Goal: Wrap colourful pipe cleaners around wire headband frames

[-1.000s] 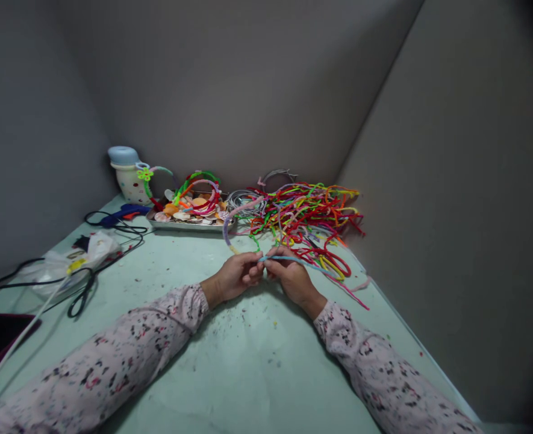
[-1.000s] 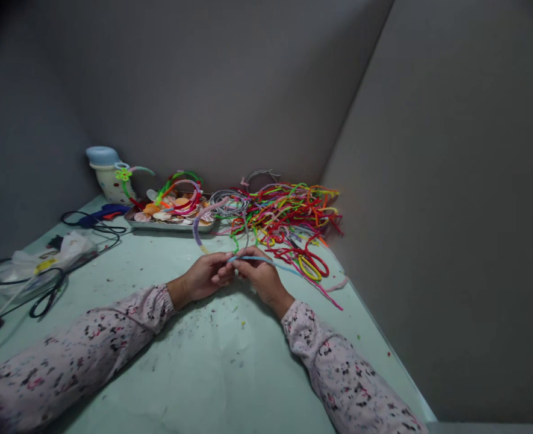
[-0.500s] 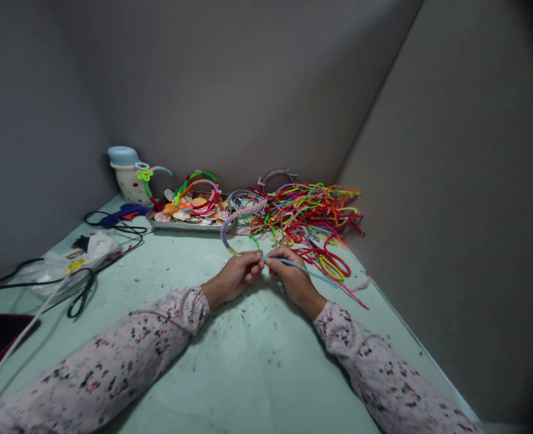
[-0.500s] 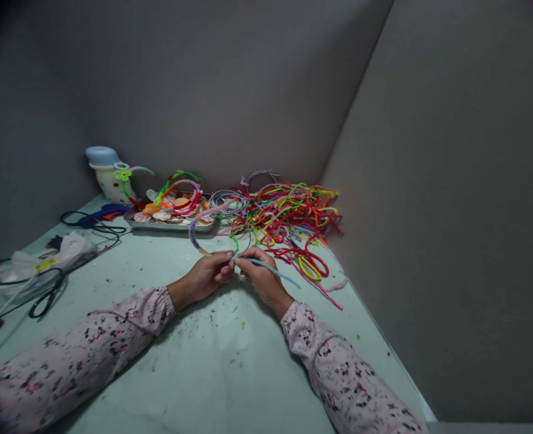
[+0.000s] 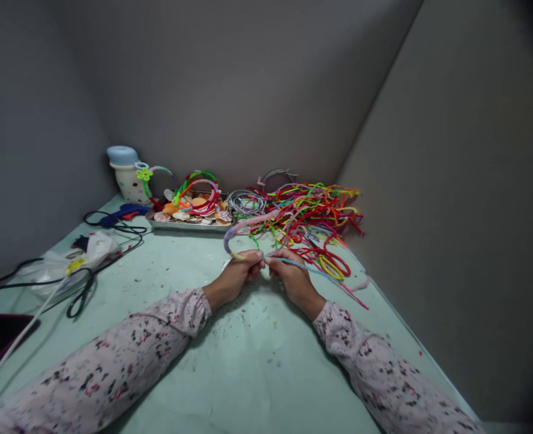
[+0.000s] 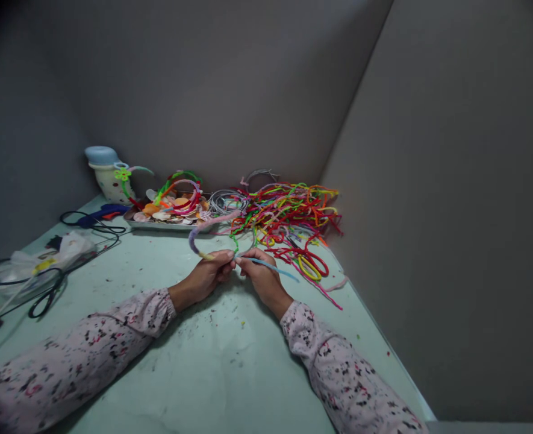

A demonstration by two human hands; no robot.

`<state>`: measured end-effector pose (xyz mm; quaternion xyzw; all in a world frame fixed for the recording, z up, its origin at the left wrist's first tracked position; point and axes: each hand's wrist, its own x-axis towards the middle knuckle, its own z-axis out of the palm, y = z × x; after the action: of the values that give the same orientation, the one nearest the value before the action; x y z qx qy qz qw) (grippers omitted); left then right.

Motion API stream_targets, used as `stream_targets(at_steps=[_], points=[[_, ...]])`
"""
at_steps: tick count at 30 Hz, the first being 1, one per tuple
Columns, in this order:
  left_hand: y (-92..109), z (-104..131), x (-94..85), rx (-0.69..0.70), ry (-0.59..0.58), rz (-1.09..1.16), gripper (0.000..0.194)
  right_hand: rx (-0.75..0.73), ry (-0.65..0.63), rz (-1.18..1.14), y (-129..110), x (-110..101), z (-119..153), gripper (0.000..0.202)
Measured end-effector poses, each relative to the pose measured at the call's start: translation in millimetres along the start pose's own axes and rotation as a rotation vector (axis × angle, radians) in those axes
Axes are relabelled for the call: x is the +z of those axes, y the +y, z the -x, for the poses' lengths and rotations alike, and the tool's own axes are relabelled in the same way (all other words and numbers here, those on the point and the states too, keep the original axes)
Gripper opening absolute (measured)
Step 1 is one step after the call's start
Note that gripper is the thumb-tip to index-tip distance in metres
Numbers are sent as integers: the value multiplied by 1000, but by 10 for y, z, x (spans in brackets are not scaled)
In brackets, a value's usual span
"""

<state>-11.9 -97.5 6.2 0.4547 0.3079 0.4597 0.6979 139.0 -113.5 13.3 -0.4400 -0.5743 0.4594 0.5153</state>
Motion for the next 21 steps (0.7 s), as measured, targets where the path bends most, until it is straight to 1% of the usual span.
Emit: stream_targets(at_steps=[7,12,17,21], points=[[30,11,21,24,40,-23,28,-1,3,2,33,20,15,23],[15,8,19,44,77,-90,29,-15,58,54,6,40,22,22],[-3,23,19,71,95,-212,32,4,93,82,-46,69,16,20],[16,45,30,117,104,-328,34,28,122,110,-98,92,26,22]])
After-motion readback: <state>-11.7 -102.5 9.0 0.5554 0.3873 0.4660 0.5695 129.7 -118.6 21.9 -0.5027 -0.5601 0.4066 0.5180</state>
